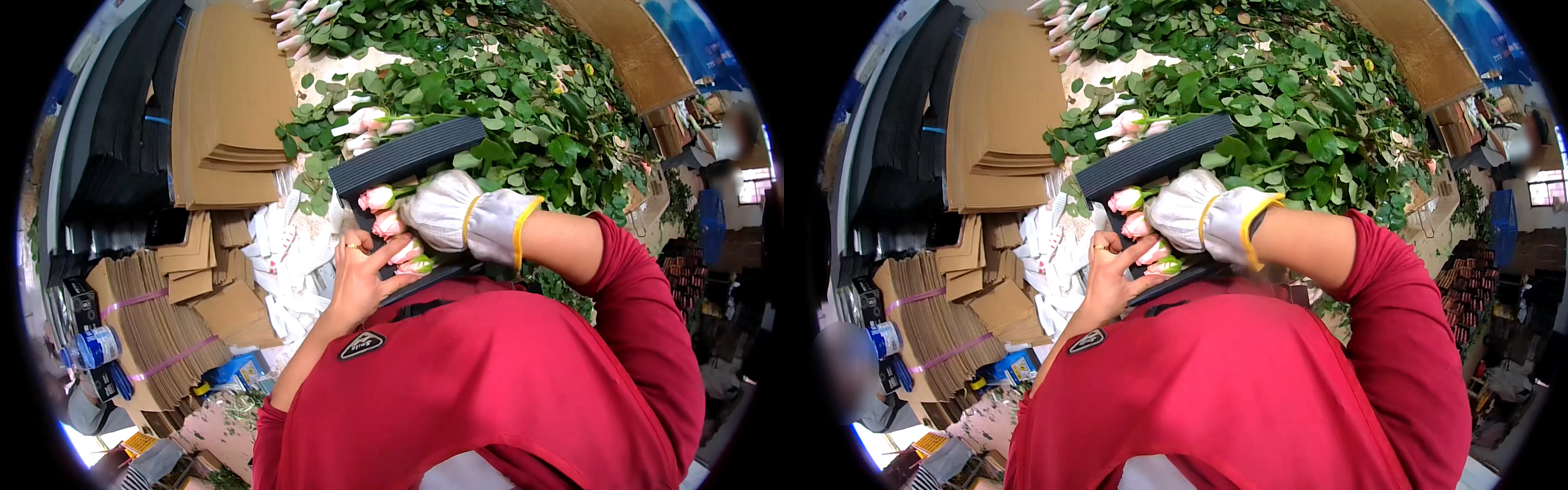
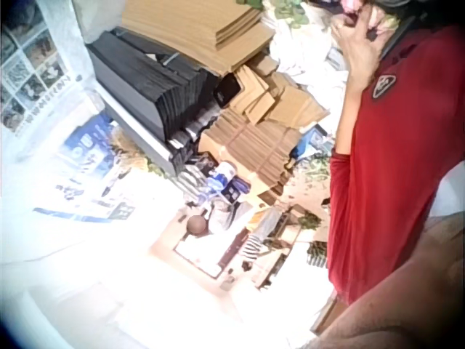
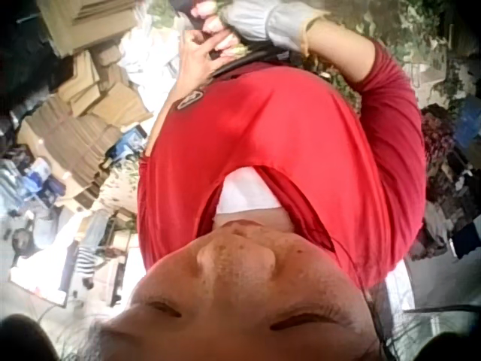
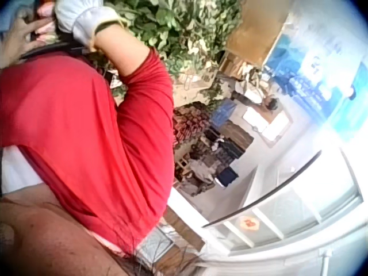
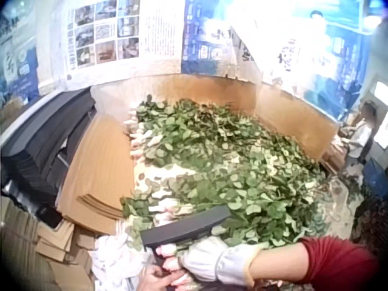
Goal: The person arranges pink roses and green leaves into a black rectangular box. They place the flowers and leaves into the box, adjust their positions, and then wrap the arrangement in clear plastic film.
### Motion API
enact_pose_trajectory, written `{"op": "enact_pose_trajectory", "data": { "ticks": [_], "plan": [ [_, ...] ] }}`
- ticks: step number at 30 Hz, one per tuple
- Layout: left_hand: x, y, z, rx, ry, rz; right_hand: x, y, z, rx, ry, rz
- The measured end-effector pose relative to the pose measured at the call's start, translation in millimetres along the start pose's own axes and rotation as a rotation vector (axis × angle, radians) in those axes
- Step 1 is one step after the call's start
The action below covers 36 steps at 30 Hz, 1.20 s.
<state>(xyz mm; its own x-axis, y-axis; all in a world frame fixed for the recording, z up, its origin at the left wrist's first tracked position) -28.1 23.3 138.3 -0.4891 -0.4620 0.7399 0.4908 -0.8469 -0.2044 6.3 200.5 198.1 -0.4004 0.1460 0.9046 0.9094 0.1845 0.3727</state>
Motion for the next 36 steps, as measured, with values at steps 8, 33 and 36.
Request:
{"op": "enact_pose_trajectory", "data": {
  "ticks": [8, 33, 36],
  "plan": [
    [-18.7, -15.4, -14.6, 0.008, 0.231, -0.018, -2.9, 6.1, 4.9, 0.031, -0.028, -0.134],
    [-20.4, -32.0, -19.2, 0.100, 0.302, 0.043, 58.1, -105.1, 114.1, -0.301, 0.173, -0.149],
    [-15.4, -35.2, -15.0, 0.142, 0.262, 0.035, 50.9, -116.5, 117.5, -0.291, 0.072, -0.197]
  ]
}}
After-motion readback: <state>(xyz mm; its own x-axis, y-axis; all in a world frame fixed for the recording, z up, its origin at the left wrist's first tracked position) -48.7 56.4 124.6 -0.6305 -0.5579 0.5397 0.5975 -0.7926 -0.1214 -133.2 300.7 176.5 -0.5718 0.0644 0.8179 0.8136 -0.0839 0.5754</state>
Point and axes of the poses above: each hand's wrist, its own y-axis away from the middle knuckle, its own x-axis out of the back of the hand, z = x × y, the point moved 3 cm from there along -y, towards the middle knuckle, and after that the axes turned 5 degrees about -y, right-handed, at the moved point
